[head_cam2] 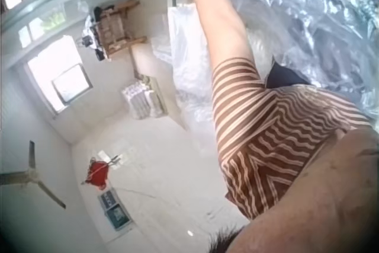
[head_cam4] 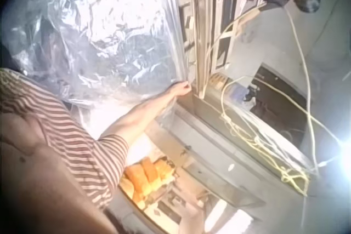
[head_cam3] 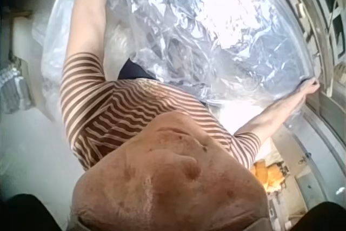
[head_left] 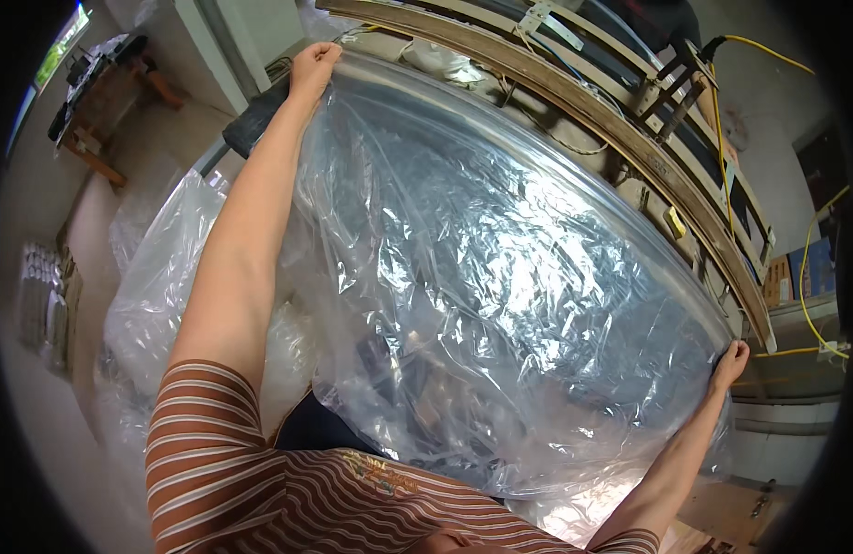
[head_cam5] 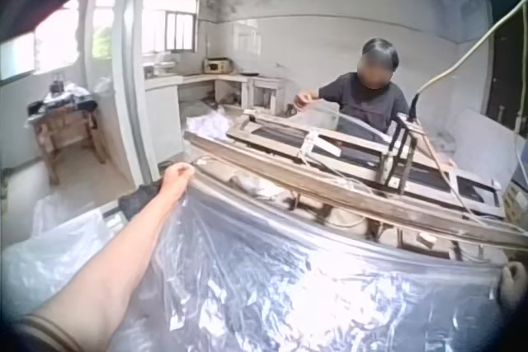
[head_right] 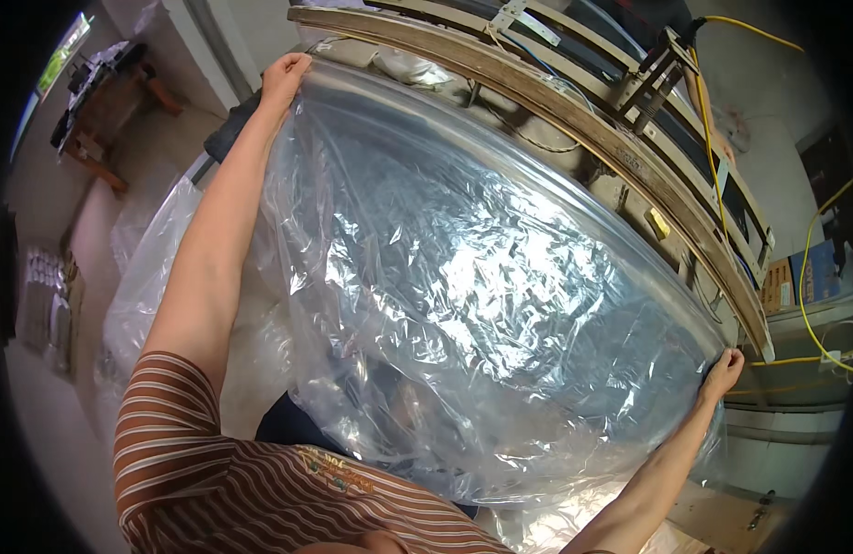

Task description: The person wraps a large, dark-colored upholstered furniture piece with a clear plastic sheet. They repeatedly pull, smooth, and fold the plastic over the surface of the item, ensuring it is fully covered. The person uses both hands to manipulate the plastic, adjusting it around the edges and corners of the furniture.

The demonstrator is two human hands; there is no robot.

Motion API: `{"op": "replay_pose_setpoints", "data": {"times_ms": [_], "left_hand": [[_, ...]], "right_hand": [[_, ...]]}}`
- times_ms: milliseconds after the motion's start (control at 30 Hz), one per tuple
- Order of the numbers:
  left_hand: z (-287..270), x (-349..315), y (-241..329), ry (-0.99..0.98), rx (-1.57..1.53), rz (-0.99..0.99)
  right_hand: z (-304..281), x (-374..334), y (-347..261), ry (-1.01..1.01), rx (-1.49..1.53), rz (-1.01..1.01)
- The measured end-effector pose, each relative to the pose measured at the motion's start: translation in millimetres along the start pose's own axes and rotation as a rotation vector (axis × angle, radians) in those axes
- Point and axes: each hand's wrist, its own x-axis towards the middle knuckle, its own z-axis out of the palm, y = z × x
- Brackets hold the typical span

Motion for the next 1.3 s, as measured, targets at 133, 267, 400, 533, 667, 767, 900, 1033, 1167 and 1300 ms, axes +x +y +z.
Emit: {"op": "replay_pose_setpoints", "data": {"times_ms": [133,267,400,533,667,767,900,1033,1167,1300], "left_hand": [[12,10,-6,-0.006,0.053,0.024],[21,16,-8,-0.007,0.191,0.023],[26,17,-15,0.206,0.408,0.129],[18,33,-31,0.271,0.342,0.083],[-3,32,-25,0.169,-0.51,-0.313],[-10,43,-24,0.284,-0.215,-0.196],[25,22,1,0.139,0.813,-0.187],[-42,39,-29,-0.349,0.171,-0.061],[-123,80,-24,-0.187,0.082,-0.282],[-263,164,3,-0.075,1.065,-0.065]], "right_hand": [[1,0,-5,0.001,-0.034,0.041],[-9,4,-2,-0.007,-0.051,0.073],[10,-5,-20,0.21,-0.282,-0.012],[-6,3,-14,0.237,-0.245,0.016],[2,-1,-35,0.117,0.067,0.19],[-7,6,-30,0.105,0.074,0.093],[-28,-5,-40,0.014,0.043,0.168],[-41,-11,-78,-0.14,0.153,0.252],[-75,-85,-138,-0.047,-0.593,-0.145],[-66,-146,-144,-0.155,-0.373,-0.256]]}}
